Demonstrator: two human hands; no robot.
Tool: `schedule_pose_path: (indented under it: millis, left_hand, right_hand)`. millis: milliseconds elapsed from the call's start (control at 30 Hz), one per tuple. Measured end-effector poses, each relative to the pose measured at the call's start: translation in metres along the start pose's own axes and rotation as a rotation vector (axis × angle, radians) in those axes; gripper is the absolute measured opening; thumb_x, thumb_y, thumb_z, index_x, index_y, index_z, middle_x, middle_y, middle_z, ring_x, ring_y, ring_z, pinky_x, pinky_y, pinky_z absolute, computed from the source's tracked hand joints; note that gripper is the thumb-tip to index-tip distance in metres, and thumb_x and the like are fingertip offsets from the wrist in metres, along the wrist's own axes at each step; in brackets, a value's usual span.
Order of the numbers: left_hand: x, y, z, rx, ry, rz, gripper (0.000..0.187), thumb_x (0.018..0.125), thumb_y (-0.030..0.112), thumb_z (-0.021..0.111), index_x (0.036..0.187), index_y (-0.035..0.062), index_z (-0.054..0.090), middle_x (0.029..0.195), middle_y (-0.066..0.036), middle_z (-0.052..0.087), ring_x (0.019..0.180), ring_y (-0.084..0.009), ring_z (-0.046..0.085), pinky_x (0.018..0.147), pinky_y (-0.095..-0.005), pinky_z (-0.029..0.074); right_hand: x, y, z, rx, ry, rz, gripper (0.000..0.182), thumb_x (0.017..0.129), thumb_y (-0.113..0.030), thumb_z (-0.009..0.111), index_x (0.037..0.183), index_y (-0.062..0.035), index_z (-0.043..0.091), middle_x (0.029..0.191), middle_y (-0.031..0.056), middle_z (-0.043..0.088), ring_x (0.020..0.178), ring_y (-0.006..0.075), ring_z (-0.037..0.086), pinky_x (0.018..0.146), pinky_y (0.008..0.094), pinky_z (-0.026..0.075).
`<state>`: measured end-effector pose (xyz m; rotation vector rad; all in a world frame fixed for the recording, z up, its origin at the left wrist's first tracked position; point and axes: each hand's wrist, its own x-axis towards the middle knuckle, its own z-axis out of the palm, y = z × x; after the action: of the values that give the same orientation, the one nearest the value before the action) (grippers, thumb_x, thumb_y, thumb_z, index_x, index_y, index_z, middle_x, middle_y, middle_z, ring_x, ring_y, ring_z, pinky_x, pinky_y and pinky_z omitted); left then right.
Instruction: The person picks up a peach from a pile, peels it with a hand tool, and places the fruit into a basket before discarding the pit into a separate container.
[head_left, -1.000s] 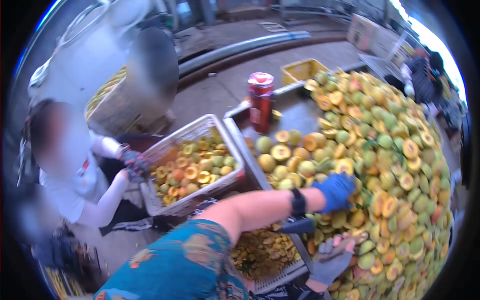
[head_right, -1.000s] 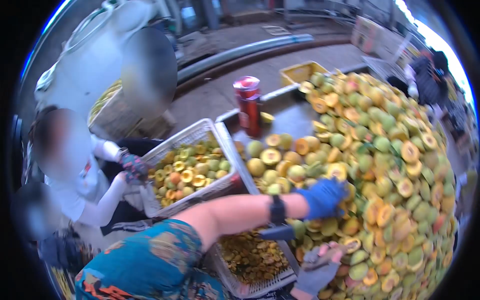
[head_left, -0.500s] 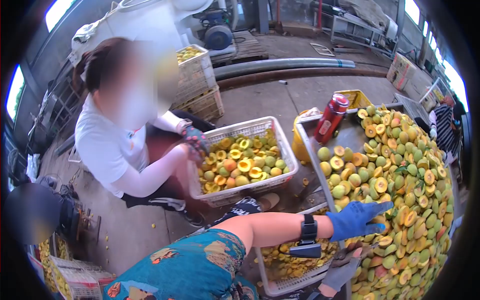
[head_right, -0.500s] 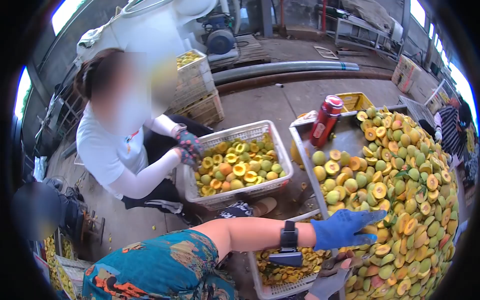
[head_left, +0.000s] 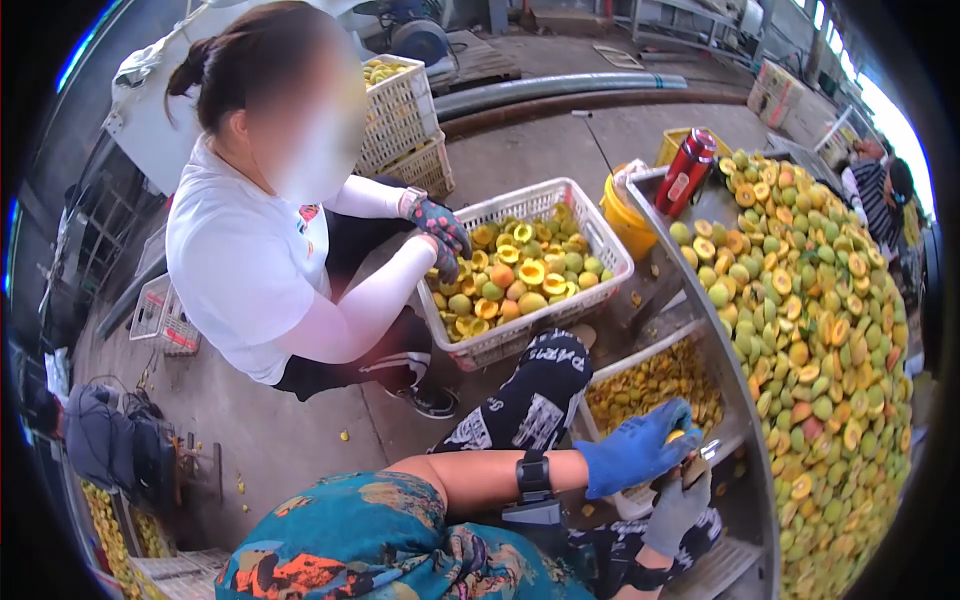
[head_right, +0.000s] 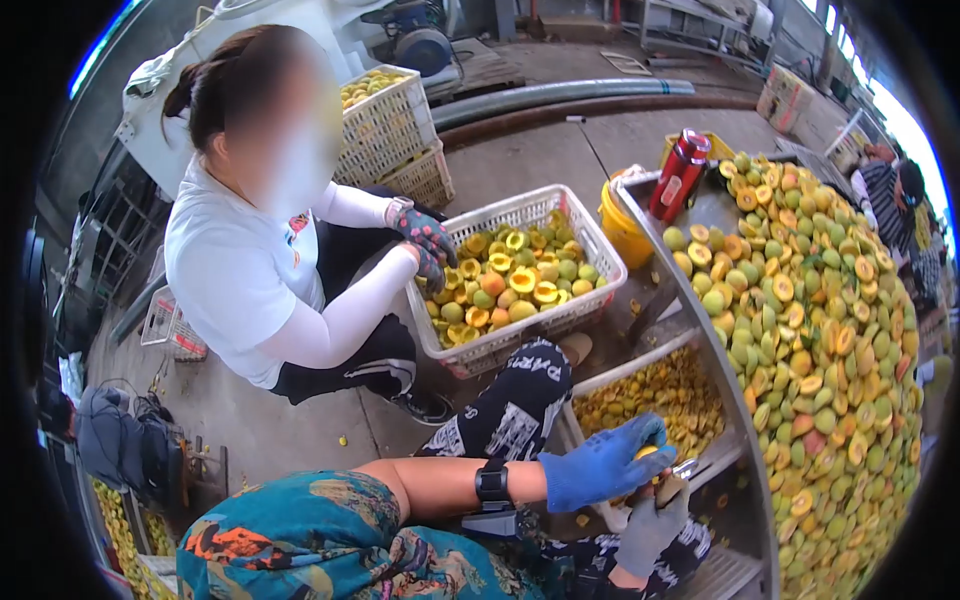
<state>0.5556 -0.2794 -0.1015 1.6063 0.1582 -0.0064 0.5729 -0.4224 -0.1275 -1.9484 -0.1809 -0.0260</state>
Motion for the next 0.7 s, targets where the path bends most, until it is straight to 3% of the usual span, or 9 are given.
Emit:
schedule_pose_path:
  millis: [100,200,267,467,533,600,633,667,700]
  left_hand:
    - [-0.013,-0.034,0.018,0.207,0.171,0.279,0.043,0.095,0.031,0.053,0.13,0.0076,0.045,0.128,-0.023,0.046,0.108,-0.0362,0.057,0.094,-0.0423,0.045]
    - [-0.024,-0.054,0.019,0.321,0.107,0.336,0.041,0.095,0.026,0.054,0.13,0.0079,0.047,0.126,-0.023,0.047,0.115,-0.0376,0.05,0.097,-0.0425,0.044]
    - [-0.025,-0.072,0.021,0.471,0.181,0.566,0.039,0.094,0.022,0.055,0.129,0.0065,0.048,0.124,-0.021,0.048,0.114,-0.035,0.05,0.096,-0.0413,0.045]
    - [-0.039,-0.048,0.012,0.34,0.073,0.438,0.035,0.091,0.014,0.057,0.124,0.005,0.052,0.121,-0.016,0.05,0.109,-0.0335,0.052,0.091,-0.0402,0.047]
    - [-0.048,-0.034,0.006,0.089,-0.004,0.245,0.034,0.091,0.013,0.056,0.124,0.0036,0.052,0.119,-0.016,0.051,0.108,-0.0318,0.054,0.093,-0.0369,0.045]
    - [-0.051,-0.052,0.0,-0.213,-0.062,0.287,0.032,0.092,0.014,0.056,0.121,0.0029,0.053,0.115,-0.014,0.052,0.105,-0.0269,0.055,0.093,-0.0346,0.045]
    - [-0.035,-0.078,-0.005,-0.018,-0.036,0.603,0.032,0.091,0.016,0.057,0.12,0.0036,0.053,0.11,-0.013,0.055,0.106,-0.025,0.054,0.093,-0.0363,0.045]
    - [-0.04,-0.045,-0.023,0.047,-0.067,0.636,0.032,0.094,0.024,0.054,0.119,0.0054,0.054,0.108,-0.01,0.057,0.103,-0.021,0.056,0.085,-0.0349,0.05]
    - [-0.047,-0.039,-0.016,-0.455,-0.119,0.176,0.038,0.097,0.036,0.05,0.119,0.0053,0.053,0.104,-0.008,0.058,0.093,-0.0181,0.061,0.074,-0.0312,0.054]
  right_hand:
    - [-0.024,0.0,0.004,-0.217,0.06,-0.092,0.023,0.08,0.003,0.056,0.104,0.004,0.058,0.086,0.0101,0.063,0.076,0.0189,0.059,0.071,0.0301,0.046]
    - [-0.039,-0.002,0.006,-0.146,0.017,0.011,0.018,0.08,0.004,0.057,0.098,0.0032,0.059,0.081,0.0105,0.061,0.074,0.0187,0.059,0.069,0.0316,0.045]
    - [-0.048,-0.01,0.006,-0.137,0.04,-0.003,0.017,0.08,0.002,0.059,0.097,0.004,0.059,0.08,0.0128,0.062,0.072,0.0224,0.06,0.069,0.0333,0.046]
    - [-0.059,-0.023,0.007,-0.185,0.1,-0.115,0.013,0.082,-0.002,0.063,0.092,0.0052,0.058,0.078,0.0121,0.062,0.07,0.0216,0.06,0.068,0.0331,0.047]
    - [-0.062,-0.028,0.011,-0.201,0.111,-0.088,0.012,0.083,-0.003,0.063,0.091,0.0047,0.058,0.078,0.0096,0.062,0.07,0.0194,0.059,0.069,0.0321,0.047]
    - [-0.068,-0.032,0.013,0.089,0.114,-0.038,0.012,0.085,-0.008,0.065,0.089,0.0014,0.059,0.08,0.0039,0.061,0.07,0.0155,0.058,0.067,0.0287,0.046]
    - [-0.069,-0.028,0.007,0.182,0.106,0.065,0.012,0.085,-0.01,0.065,0.09,-0.0006,0.059,0.081,0.0027,0.06,0.07,0.0137,0.057,0.066,0.0268,0.046]
    - [-0.066,-0.022,0.004,0.285,0.105,0.156,0.012,0.086,-0.012,0.066,0.091,-0.0027,0.06,0.083,0.0016,0.06,0.071,0.0119,0.056,0.065,0.025,0.045]
    - [-0.063,-0.018,0.003,0.477,0.131,0.226,0.011,0.086,-0.01,0.064,0.093,-0.0034,0.059,0.08,0.0025,0.059,0.065,0.0109,0.055,0.058,0.0241,0.044]
